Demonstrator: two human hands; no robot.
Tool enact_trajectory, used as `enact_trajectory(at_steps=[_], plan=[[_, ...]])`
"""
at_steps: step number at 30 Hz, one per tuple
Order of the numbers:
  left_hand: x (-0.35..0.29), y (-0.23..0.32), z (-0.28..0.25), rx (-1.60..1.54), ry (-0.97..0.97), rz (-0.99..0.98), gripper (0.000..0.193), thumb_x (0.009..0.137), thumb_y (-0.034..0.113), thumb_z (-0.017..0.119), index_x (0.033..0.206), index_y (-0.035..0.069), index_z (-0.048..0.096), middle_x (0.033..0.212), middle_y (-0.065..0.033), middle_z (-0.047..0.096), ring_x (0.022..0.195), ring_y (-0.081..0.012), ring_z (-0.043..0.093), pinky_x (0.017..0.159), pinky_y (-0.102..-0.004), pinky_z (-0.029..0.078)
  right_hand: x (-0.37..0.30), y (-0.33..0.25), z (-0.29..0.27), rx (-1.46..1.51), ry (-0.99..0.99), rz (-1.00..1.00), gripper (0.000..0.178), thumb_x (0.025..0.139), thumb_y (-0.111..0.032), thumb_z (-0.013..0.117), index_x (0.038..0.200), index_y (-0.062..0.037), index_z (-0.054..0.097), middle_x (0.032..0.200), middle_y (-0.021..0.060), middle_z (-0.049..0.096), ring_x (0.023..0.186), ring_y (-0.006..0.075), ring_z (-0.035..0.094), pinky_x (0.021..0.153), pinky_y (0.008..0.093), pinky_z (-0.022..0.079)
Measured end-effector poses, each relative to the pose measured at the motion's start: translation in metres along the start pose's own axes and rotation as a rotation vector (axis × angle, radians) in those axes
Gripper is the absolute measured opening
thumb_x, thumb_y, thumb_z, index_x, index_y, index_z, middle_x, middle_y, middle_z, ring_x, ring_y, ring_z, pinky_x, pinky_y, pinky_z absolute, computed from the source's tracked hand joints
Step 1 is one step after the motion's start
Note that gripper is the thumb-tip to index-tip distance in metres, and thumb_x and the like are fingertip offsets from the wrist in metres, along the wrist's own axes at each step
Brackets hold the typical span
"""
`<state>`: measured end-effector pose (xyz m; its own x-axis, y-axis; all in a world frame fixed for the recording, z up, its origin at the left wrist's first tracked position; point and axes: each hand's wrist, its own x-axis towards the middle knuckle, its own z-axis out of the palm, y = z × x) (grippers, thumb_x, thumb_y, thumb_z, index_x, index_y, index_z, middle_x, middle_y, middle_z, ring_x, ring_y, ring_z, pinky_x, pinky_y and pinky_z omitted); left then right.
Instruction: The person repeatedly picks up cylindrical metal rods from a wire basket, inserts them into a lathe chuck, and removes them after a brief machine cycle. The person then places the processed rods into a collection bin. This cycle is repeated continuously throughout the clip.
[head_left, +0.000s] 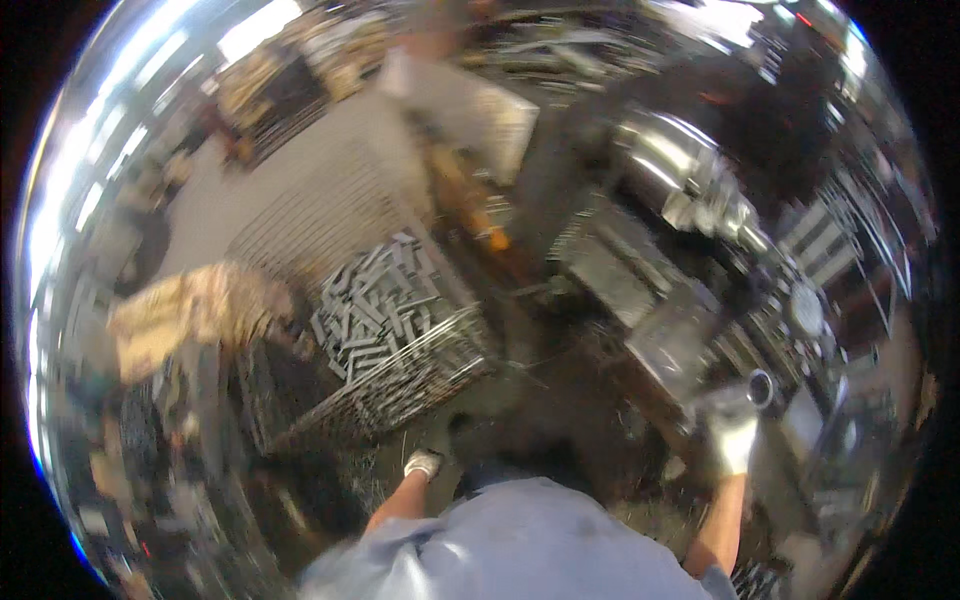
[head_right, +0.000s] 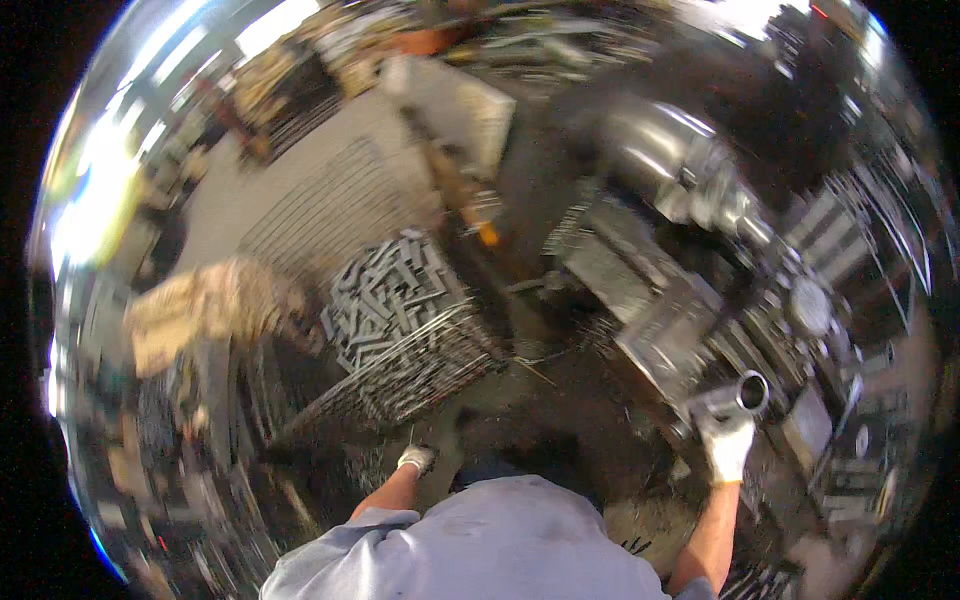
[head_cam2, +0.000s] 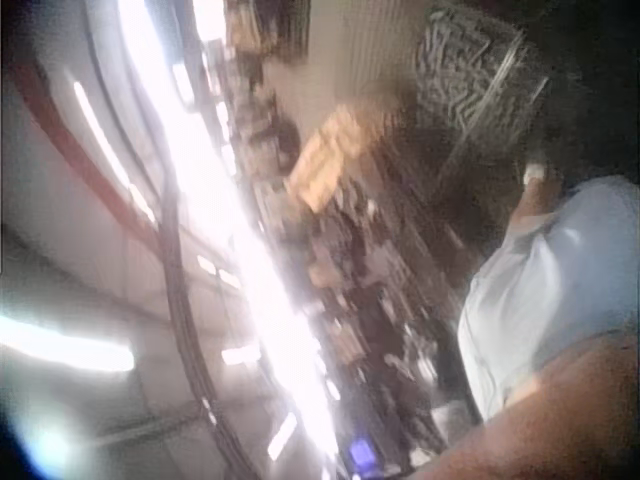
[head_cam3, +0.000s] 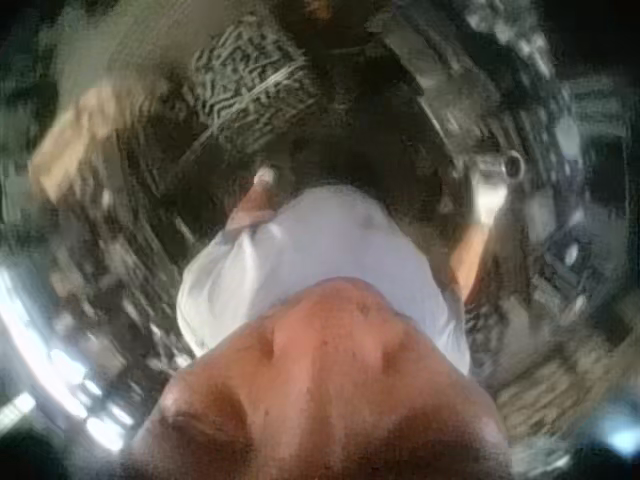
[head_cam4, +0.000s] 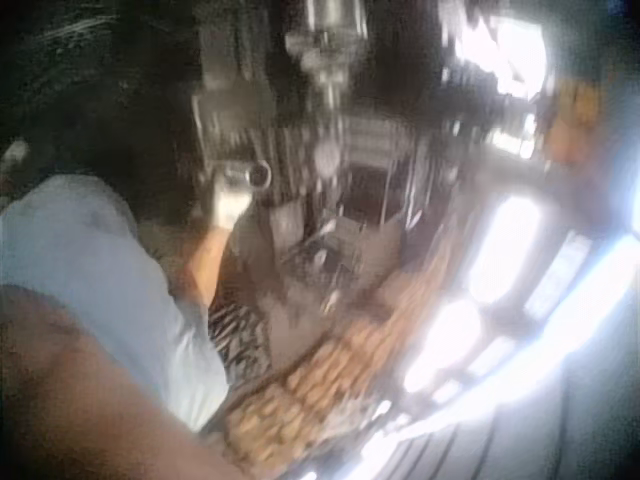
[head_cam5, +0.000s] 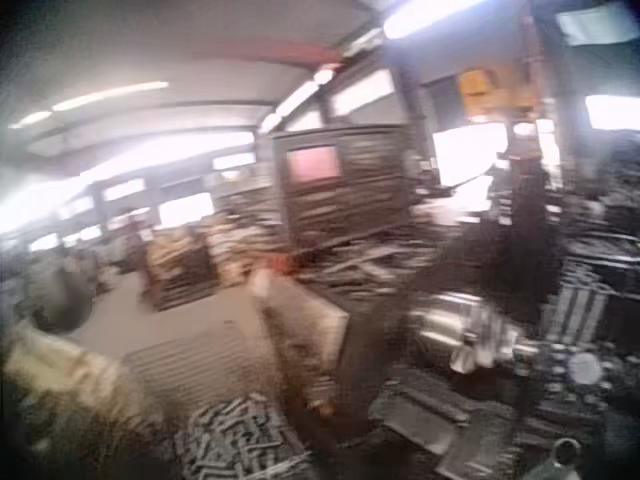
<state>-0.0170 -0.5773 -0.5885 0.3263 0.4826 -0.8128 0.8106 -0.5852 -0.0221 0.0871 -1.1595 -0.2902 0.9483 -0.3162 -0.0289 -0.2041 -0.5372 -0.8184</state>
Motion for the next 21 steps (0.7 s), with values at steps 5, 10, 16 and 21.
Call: enact_trajectory(at_steps=[5, 10, 16, 21], plan=[[-0.016, -0.133, 0.028, -0.493, 0.204, 0.042, 0.06, 0.093, 0.051, 0.062, 0.134, 0.008, 0.069, 0.136, -0.0216, 0.067, 0.13, -0.04, 0.061, 0.109, -0.0475, 0.048, -0.043, -0.079, 0.098, 0.233, -0.272, -0.311, 0.013, 0.085, -0.015, 0.078, 0.085, -0.0023, 0.077, 0.085, 0.0085, 0.078, 0.079, 0.0181, 0.073, 0.075, 0.0335, 0.058], [-0.088, -0.246, 0.071, -0.736, 0.301, -0.081, 0.061, 0.095, 0.052, 0.058, 0.135, 0.007, 0.068, 0.137, -0.0201, 0.067, 0.13, -0.0409, 0.061, 0.109, -0.0481, 0.048, -0.117, -0.209, 0.265, 0.168, -0.901, -0.819, 0.013, 0.082, 0.003, 0.079, 0.094, -0.0029, 0.078, 0.098, 0.0076, 0.079, 0.092, 0.0182, 0.074, 0.083, 0.032, 0.06], [-0.108, -0.426, 0.237, -0.903, 0.327, -0.452, 0.052, 0.1, 0.05, 0.052, 0.13, 0.012, 0.071, 0.143, -0.0185, 0.063, 0.133, -0.0374, 0.059, 0.11, -0.0467, 0.048, -0.306, -0.327, 0.417, 0.257, -1.383, -1.227, 0.026, 0.079, -0.006, 0.087, 0.102, -0.0055, 0.074, 0.096, 0.0058, 0.077, 0.09, 0.0176, 0.074, 0.083, 0.0338, 0.06], [-0.163, -0.431, 0.384, -1.174, 0.465, -0.959, 0.034, 0.107, 0.023, 0.051, 0.127, 0.003, 0.07, 0.128, -0.0233, 0.07, 0.12, -0.0384, 0.067, 0.103, -0.0418, 0.054, -0.472, -0.376, 0.514, 0.233, -1.733, -1.375, 0.036, 0.08, -0.032, 0.089, 0.1, -0.0065, 0.074, 0.092, 0.0107, 0.078, 0.082, 0.0239, 0.075, 0.075, 0.0366, 0.058]])
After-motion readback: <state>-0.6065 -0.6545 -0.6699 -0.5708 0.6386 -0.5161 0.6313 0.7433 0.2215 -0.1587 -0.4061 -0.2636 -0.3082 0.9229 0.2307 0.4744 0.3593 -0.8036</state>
